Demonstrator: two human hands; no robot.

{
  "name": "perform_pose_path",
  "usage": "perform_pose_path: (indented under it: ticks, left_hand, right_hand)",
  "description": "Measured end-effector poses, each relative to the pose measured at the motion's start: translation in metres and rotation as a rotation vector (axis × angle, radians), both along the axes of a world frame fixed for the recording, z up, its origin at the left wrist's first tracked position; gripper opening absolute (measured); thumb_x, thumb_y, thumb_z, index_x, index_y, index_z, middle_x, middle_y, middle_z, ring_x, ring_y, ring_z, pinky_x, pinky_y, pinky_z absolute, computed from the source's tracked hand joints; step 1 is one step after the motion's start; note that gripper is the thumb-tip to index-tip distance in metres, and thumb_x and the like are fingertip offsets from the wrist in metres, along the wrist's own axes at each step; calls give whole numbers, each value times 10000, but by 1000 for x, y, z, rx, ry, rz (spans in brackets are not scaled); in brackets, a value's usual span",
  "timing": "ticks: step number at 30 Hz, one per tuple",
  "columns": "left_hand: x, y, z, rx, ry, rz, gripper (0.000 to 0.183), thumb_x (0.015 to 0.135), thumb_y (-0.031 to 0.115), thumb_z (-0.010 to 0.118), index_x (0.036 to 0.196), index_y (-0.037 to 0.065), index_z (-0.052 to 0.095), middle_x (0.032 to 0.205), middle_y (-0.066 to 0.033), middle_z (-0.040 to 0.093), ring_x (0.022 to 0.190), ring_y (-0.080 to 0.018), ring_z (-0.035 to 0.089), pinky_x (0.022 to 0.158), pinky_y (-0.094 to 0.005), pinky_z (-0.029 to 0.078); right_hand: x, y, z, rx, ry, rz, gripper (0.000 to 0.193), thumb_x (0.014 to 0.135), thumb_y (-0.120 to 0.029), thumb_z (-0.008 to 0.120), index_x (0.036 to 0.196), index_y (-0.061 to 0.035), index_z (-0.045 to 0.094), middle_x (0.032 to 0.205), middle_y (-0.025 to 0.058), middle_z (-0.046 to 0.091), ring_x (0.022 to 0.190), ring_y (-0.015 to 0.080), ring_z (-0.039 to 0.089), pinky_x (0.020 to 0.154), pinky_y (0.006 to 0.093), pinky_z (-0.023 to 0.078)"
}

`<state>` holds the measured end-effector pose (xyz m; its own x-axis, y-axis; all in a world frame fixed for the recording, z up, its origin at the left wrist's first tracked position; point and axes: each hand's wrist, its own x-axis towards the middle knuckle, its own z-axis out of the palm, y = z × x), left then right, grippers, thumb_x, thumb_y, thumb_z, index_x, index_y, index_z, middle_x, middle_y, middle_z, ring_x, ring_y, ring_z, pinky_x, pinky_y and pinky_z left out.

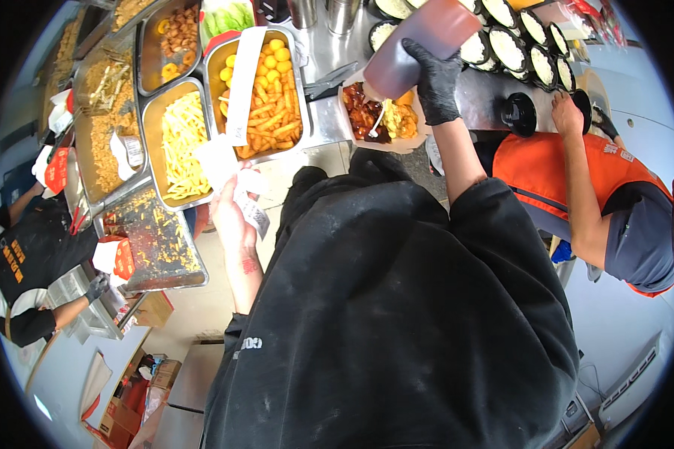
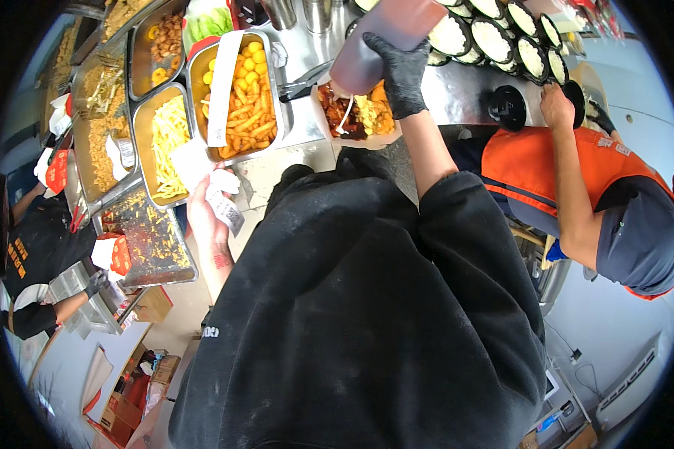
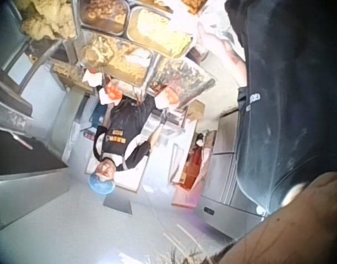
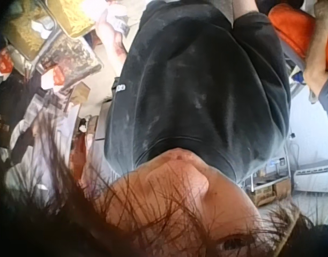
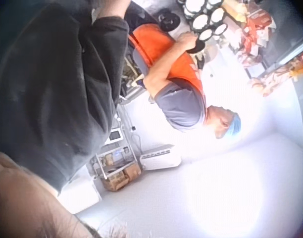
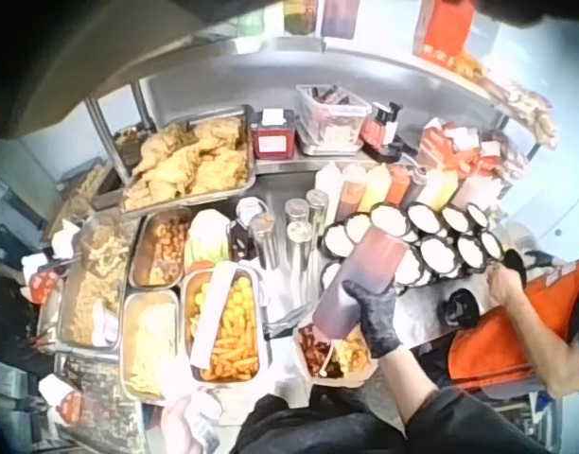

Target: The person assembles food orders in a commercial kitchen. They use tongs to place fried chicken and fries into paper containers, then add sauces from squeeze bottles. The person handles order receipts and coordinates with a coworker preparing rice bowls.

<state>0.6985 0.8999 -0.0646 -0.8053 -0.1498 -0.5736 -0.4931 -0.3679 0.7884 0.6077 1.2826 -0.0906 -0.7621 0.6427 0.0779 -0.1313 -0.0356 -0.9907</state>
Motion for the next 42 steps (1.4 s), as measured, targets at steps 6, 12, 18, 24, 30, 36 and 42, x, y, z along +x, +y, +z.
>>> perform_pose_path:
  ticks: [6, 12, 18, 24, 30, 36, 42]
  left_hand:
    - [-2, -2, 2, -10, 8, -14, 374, 982, 134, 463, 1277, -81, 544, 1180, -166, 668, 1009, -236, 672, 787, -295, 531]
    - [-6, -1, 4, -28, -14, -41, 342, 973, 133, 486, 1233, -72, 569, 1141, -157, 680, 972, -234, 678, 760, -304, 513]
    - [-9, 4, 12, -39, 12, -19, 340, 965, 151, 504, 1223, -56, 584, 1112, -131, 692, 943, -214, 682, 723, -289, 497]
    - [-15, 8, 15, -45, 6, -28, 325, 955, 149, 520, 1199, -47, 607, 1078, -125, 701, 892, -191, 680, 701, -283, 493]
    - [-16, 13, 22, -45, 26, -16, 328, 946, 152, 539, 1206, -35, 607, 1092, -120, 701, 905, -167, 665, 733, -287, 496]
    - [-11, 13, 26, 20, 34, 34, 302, 946, 160, 564, 1203, 9, 610, 1077, -98, 709, 912, -134, 644, 743, -287, 470]
    - [1, 9, 32, -5, 51, 73, 268, 962, 153, 528, 1162, 9, 635, 1065, -78, 708, 891, -139, 650, 713, -277, 475]
  right_hand:
    - [27, -5, 19, 13, -139, 9, 604, 648, -104, 877, 1160, -12, 571, 1036, 89, 650, 921, 216, 629, 837, 359, 516]
    - [39, 2, 8, -277, -47, -62, 547, 695, -62, 827, 1166, -8, 557, 1037, 98, 639, 903, 236, 637, 840, 362, 527]
    - [44, 14, -6, -881, 43, 36, 546, 800, -173, 751, 1257, -48, 481, 1064, 97, 579, 1028, 274, 572, 951, 416, 485]
    - [50, 23, -19, -1137, 116, 61, 556, 833, -308, 722, 1258, -33, 491, 1120, 138, 598, 1073, 311, 579, 995, 450, 471]
    - [36, 25, -11, -1141, 127, 132, 619, 853, -400, 694, 1298, -26, 482, 1180, 162, 599, 1089, 321, 588, 986, 455, 480]
    - [13, 7, 3, -879, 60, 500, 514, 864, -375, 680, 1235, -55, 523, 1152, 148, 618, 1078, 304, 602, 972, 428, 492]
    - [-41, -40, -51, -876, -37, 777, 372, 911, -338, 591, 1197, -106, 543, 1166, 96, 625, 1097, 270, 596, 982, 410, 490]
